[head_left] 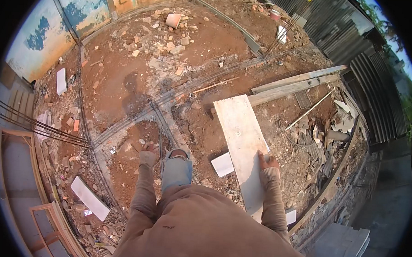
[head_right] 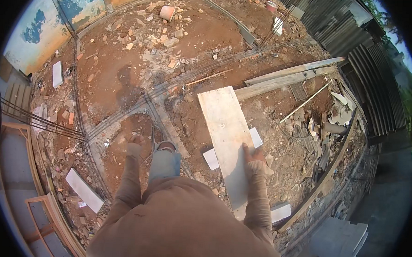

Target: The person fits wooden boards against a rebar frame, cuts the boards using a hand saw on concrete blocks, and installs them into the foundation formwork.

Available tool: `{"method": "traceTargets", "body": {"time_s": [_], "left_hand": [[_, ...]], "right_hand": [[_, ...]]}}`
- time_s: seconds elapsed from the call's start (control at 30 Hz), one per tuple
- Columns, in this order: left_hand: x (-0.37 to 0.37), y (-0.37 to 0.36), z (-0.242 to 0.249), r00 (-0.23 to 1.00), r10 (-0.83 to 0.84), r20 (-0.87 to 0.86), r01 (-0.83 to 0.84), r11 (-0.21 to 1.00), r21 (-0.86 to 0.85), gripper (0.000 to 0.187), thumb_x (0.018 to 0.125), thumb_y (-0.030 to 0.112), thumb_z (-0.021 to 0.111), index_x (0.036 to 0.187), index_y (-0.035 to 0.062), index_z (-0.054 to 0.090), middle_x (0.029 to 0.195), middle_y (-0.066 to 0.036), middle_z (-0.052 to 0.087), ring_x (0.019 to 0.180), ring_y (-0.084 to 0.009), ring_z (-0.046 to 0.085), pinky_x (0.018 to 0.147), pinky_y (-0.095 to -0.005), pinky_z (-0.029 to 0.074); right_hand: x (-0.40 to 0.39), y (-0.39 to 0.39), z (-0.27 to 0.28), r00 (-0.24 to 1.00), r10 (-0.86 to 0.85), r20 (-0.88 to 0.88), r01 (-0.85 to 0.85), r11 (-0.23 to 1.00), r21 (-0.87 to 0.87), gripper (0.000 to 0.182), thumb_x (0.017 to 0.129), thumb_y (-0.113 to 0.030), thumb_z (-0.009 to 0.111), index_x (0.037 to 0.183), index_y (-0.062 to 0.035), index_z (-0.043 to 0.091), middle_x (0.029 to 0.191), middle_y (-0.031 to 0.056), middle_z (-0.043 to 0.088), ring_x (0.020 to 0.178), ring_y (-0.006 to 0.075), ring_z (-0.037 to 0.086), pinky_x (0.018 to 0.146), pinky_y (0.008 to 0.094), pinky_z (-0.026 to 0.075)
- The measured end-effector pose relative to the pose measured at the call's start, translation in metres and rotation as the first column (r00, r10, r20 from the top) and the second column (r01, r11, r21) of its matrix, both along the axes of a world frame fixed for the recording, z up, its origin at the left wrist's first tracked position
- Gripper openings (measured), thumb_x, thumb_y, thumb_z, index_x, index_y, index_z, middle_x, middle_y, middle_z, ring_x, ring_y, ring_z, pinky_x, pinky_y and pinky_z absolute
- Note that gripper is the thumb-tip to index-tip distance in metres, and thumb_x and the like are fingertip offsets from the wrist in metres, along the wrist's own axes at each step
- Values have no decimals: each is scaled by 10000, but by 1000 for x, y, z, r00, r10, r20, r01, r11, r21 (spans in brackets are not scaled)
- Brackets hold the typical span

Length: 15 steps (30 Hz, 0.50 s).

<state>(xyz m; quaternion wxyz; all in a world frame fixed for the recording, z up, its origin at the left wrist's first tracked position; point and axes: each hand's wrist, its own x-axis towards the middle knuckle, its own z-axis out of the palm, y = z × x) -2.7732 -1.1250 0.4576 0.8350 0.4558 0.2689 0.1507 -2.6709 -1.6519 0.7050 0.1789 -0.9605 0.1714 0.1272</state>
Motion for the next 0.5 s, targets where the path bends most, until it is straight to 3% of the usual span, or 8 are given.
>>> {"method": "traceTargets", "body": {"time_s": [0.1, 0.13, 0.17, 0.23, 0.27, 0.3, 0.33, 0.5], "left_hand": [[53, 38, -79, 994, -91, -66, 89, 995, -34, 183, 974, 232, 673, 1000, 51, 663, 889, -37, 612, 743, -168, 587, 654, -322, 503], [65, 36, -86, 959, -168, -229, 208, 965, 160, 253, 953, 309, 650, 1039, 73, 676, 928, -61, 646, 806, -201, 619, 704, -349, 517], [75, 31, -81, 795, -178, -580, 538, 649, 538, 333, 931, 387, 627, 1077, 94, 690, 967, -84, 680, 870, -234, 651, 754, -377, 532], [77, 22, -104, 439, 58, -896, 898, -37, 438, 502, 889, 542, 582, 1154, 138, 716, 1045, -132, 747, 997, -301, 714, 855, -431, 560], [71, 20, -129, 303, -72, -950, 953, 14, 302, 336, 921, 315, 504, 1121, 142, 710, 1087, -138, 740, 992, -310, 720, 822, -445, 572], [70, 14, -144, 153, -62, -986, 987, -43, 156, 367, 916, 307, 510, 1166, 125, 709, 1125, -142, 734, 1013, -298, 721, 857, -443, 572], [69, 9, -150, -66, -63, -996, 955, -293, -45, 386, 929, 310, 487, 1199, 134, 701, 1159, -135, 727, 1043, -293, 716, 880, -451, 571], [187, 30, -106, -190, -165, -968, 976, -139, -168, 407, 960, 344, 452, 1180, 116, 707, 1166, -147, 722, 1055, -299, 710, 882, -463, 566]], "right_hand": [[52, -17, -77, 981, -95, 167, 43, 956, 292, 804, 832, -645, 699, 1166, 85, 663, 1041, 240, 716, 950, 341, 690, 845, 389, 537], [74, -11, -89, 978, -144, 148, 74, 913, 400, 767, 825, -604, 735, 1143, 90, 675, 1010, 207, 720, 916, 294, 682, 821, 373, 537], [96, -5, -101, 973, -195, 123, 108, 858, 503, 730, 818, -564, 771, 1120, 95, 687, 978, 173, 724, 882, 248, 673, 798, 358, 538], [152, 9, -121, 983, -171, -73, 186, 875, 447, 789, 803, -599, 752, 1155, 103, 672, 1039, 217, 711, 967, 281, 671, 863, 375, 520], [193, 18, -128, 962, -120, -244, 190, 940, 283, 886, 796, -674, 698, 1213, 106, 646, 1132, 293, 695, 1087, 360, 677, 952, 408, 503], [238, 35, -131, 973, -111, -201, 168, 942, 291, 836, 782, -655, 741, 1132, 102, 684, 1040, 241, 716, 977, 303, 687, 867, 387, 524], [287, 53, -131, 984, -98, -146, 138, 945, 296, 789, 768, -636, 784, 1051, 99, 723, 947, 188, 737, 868, 246, 696, 783, 366, 546], [567, 169, -88, 952, 288, -103, -288, 957, 9, 1023, 698, -834, 654, 1150, 83, 689, 1101, 311, 691, 1102, 427, 657, 971, 466, 511]]}}
